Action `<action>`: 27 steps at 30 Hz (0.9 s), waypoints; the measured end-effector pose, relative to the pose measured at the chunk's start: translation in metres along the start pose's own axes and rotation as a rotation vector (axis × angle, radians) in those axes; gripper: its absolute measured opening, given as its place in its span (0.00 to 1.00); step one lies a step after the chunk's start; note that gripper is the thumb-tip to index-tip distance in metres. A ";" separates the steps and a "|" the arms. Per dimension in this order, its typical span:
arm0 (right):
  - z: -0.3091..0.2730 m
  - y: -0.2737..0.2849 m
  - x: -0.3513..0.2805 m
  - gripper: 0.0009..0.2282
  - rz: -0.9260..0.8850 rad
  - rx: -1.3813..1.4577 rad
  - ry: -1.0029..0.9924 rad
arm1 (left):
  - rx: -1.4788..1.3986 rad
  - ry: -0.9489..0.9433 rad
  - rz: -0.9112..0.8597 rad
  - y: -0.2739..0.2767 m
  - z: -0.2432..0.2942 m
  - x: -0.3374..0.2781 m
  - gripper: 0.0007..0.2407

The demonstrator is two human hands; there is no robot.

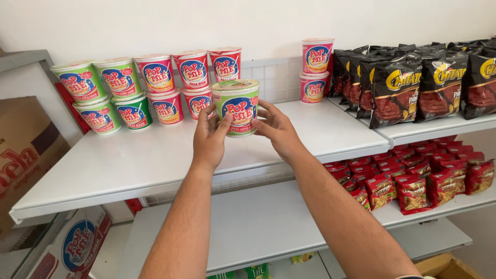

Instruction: The person takes cups of instant noodles from a cardboard box on the floor and places them onto a retail shelf, organizing them by flavor and label orientation.

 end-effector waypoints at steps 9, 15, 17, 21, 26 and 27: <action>-0.022 0.000 -0.009 0.28 0.087 -0.150 0.034 | -0.151 0.052 0.089 0.004 -0.006 0.005 0.23; -0.037 -0.003 -0.015 0.29 0.123 -0.266 0.048 | -0.148 0.105 0.105 0.003 -0.009 0.007 0.24; -0.034 -0.002 -0.014 0.29 0.130 -0.271 0.048 | -0.130 0.120 0.104 0.002 -0.010 0.007 0.24; -0.028 -0.003 -0.012 0.27 0.111 -0.191 0.045 | -0.021 0.108 0.146 0.005 -0.009 0.005 0.27; -0.025 -0.008 -0.011 0.24 0.068 -0.103 0.020 | 0.077 0.095 0.189 0.002 -0.002 0.004 0.31; -0.023 -0.010 -0.010 0.23 0.053 -0.086 0.012 | 0.110 0.082 0.204 0.003 -0.002 0.004 0.32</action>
Point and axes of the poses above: each hand's wrist, its own x-axis towards the middle knuckle, its own y-axis out of the back of the hand, z = x × y, the point moved 6 cm from there along x, towards the middle knuckle, and after that the axes turned 13 degrees about -x, right-handed, at the moved point
